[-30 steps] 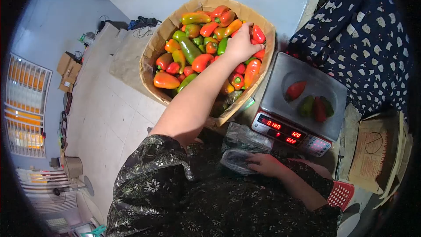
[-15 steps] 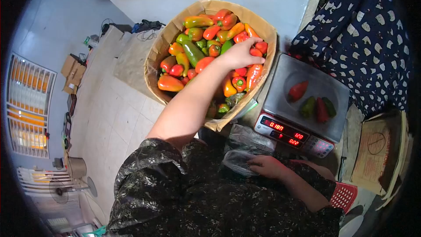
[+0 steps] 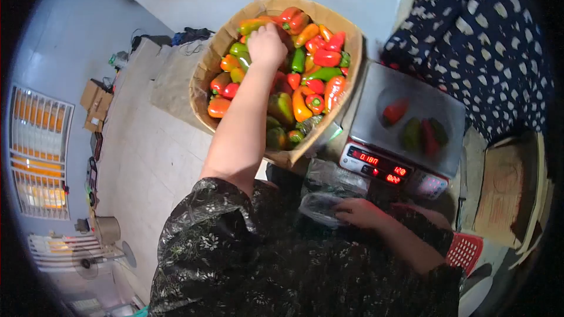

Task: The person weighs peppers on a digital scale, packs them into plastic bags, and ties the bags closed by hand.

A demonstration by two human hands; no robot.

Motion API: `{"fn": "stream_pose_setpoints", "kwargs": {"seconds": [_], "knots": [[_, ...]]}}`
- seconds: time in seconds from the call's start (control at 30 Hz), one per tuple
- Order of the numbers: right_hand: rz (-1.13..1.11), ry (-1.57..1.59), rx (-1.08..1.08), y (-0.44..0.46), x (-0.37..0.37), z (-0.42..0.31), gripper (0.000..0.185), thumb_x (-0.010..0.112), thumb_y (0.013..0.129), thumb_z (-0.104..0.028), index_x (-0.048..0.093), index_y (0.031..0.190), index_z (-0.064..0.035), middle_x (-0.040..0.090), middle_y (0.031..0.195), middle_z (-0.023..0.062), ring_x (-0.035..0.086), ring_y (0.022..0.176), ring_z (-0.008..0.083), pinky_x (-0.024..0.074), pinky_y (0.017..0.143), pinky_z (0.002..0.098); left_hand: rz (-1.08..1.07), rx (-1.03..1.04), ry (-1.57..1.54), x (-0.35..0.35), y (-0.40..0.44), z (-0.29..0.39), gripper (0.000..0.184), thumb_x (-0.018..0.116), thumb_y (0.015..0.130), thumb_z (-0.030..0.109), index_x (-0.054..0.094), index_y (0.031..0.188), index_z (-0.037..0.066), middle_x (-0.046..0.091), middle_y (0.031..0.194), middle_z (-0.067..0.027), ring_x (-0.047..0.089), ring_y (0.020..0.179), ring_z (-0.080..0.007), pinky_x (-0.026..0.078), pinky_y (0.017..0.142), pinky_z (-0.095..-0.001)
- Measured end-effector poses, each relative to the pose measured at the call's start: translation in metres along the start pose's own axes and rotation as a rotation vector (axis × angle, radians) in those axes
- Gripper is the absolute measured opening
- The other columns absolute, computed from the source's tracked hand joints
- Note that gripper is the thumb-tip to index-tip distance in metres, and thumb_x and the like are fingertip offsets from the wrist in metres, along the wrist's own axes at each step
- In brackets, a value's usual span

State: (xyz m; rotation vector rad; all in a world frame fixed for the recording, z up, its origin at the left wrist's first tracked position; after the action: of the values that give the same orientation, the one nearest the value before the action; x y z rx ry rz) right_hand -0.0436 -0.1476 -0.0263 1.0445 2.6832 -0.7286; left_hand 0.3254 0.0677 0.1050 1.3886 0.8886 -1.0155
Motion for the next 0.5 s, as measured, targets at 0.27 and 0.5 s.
{"fn": "stream_pose_setpoints", "kwargs": {"seconds": [0.27, 0.5], "knots": [[0.066, -0.027, -0.022, -0.003, -0.002, -0.003, 0.035, 0.055, 0.084, -0.033, 0.065, 0.106, -0.0074, 0.062, 0.101, 0.0171, 0.06, 0.096, 0.0334, 0.0476, 0.084, 0.0412, -0.003, -0.04, -0.603, 0.026, 0.024, -0.037, 0.033, 0.064, 0.079, 0.03, 0.058, 0.098, 0.003, 0.062, 0.098, -0.0091, 0.061, 0.089, -0.0233, 0.048, 0.075, -0.037], [0.043, -0.068, -0.015, 0.004, 0.003, 0.003, 0.037, 0.054, 0.081, -0.035, 0.066, 0.106, -0.0094, 0.065, 0.097, 0.0176, 0.062, 0.091, 0.0344, 0.0482, 0.082, 0.0432, -0.699, 0.048, -2.382, -0.033, 0.006, -0.021, 0.035, 0.04, 0.093, 0.033, 0.046, 0.113, 0.005, 0.052, 0.085, -0.0053, 0.048, 0.065, -0.0178, 0.04, 0.059, -0.0275]]}}
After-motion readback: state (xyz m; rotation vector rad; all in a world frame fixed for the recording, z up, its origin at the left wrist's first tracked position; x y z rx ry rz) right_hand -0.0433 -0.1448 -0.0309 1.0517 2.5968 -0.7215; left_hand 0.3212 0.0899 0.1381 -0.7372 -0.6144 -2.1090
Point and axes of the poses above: each hand's wrist, its own y-axis towards the middle knuckle, its own x-axis out of the palm, z = x × y, the point moved 2 cm from there along y, towards the middle knuckle
